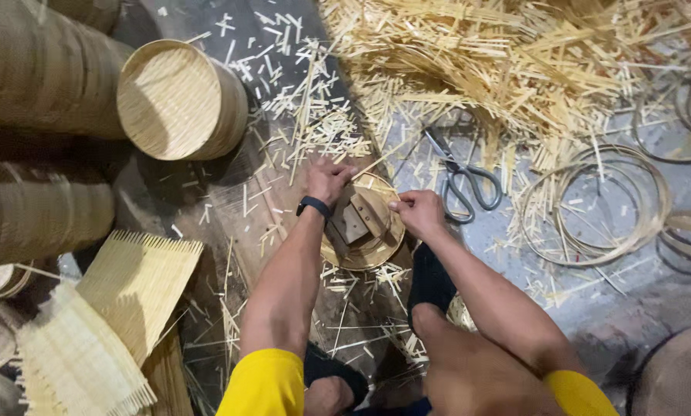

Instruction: The person constructs bamboo steamer baskets by placing a circular wooden frame onto a woven bamboo mat, cutting around the frame with shears, and سپس placing the resulting circular base into a cylindrical bamboo basket wall.

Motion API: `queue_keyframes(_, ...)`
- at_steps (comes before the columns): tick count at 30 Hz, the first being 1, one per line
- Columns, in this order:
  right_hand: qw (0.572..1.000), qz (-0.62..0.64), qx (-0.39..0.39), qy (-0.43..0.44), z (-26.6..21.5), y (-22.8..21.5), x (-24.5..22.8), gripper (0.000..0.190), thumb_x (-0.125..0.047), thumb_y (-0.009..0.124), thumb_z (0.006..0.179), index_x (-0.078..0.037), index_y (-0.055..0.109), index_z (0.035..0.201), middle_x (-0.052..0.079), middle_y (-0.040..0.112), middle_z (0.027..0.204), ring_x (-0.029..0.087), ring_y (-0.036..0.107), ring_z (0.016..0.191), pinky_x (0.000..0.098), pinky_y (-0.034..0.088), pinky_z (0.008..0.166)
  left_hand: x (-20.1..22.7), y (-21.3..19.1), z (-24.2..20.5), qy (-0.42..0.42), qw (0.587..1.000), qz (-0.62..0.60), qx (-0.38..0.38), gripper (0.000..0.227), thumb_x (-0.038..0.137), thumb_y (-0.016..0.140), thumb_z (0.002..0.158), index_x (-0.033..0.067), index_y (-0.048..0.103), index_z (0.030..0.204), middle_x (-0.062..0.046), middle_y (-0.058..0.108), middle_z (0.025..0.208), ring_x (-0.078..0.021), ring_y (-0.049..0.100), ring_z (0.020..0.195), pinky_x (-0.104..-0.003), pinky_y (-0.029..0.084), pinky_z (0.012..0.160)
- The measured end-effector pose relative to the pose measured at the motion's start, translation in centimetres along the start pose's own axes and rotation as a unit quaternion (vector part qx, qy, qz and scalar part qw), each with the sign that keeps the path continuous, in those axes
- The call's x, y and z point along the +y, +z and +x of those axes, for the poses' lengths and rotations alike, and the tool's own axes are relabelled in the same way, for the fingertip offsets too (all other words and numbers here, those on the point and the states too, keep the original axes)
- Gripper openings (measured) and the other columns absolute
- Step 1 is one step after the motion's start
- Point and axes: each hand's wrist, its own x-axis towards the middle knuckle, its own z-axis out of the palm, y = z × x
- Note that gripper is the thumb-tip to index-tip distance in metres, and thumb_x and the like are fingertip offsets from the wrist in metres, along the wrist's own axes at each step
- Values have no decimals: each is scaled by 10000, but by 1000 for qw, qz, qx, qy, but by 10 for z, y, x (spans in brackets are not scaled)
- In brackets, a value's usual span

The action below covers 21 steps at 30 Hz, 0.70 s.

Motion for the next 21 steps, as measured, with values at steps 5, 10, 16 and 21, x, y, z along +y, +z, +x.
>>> queue_keyframes(5,991,125,-24,-34,5,4,9,264,-225,853,809,-39,768,975,76,769,826,146,697,730,310,558,682,20,-6,-5,-137,983,-30,-114,285,330,796,886,113,742,1062,-118,763,1075,-260,715,979,-385,550,923)
queue_keyframes(10,995,95,-26,-2,22,2,8,246,-225,881,776,-31,804,906,81,771,783,160,684,687,329,553,656,43,-2,0,-80,994,20,-70,250,278,869,791,118,840,980,-94,652,992,-259,664,935,-452,439,960)
queue_keyframes(16,1000,19,-15,-5,19,-3,-5,234,-289,878,784,-97,838,910,74,790,800,163,714,664,332,570,678,51,3,2,-148,985,35,-77,242,307,864,789,116,840,936,-68,644,955,-243,676,918,-485,428,1026)
queue_keyframes(21,999,21,-27,-39,-1,-17,-5,251,-285,855,854,-67,819,974,95,777,809,189,719,680,346,567,640,52,-26,-9,-246,960,-112,-70,303,350,769,880,188,728,1132,-42,721,1074,-195,724,901,-399,601,911)
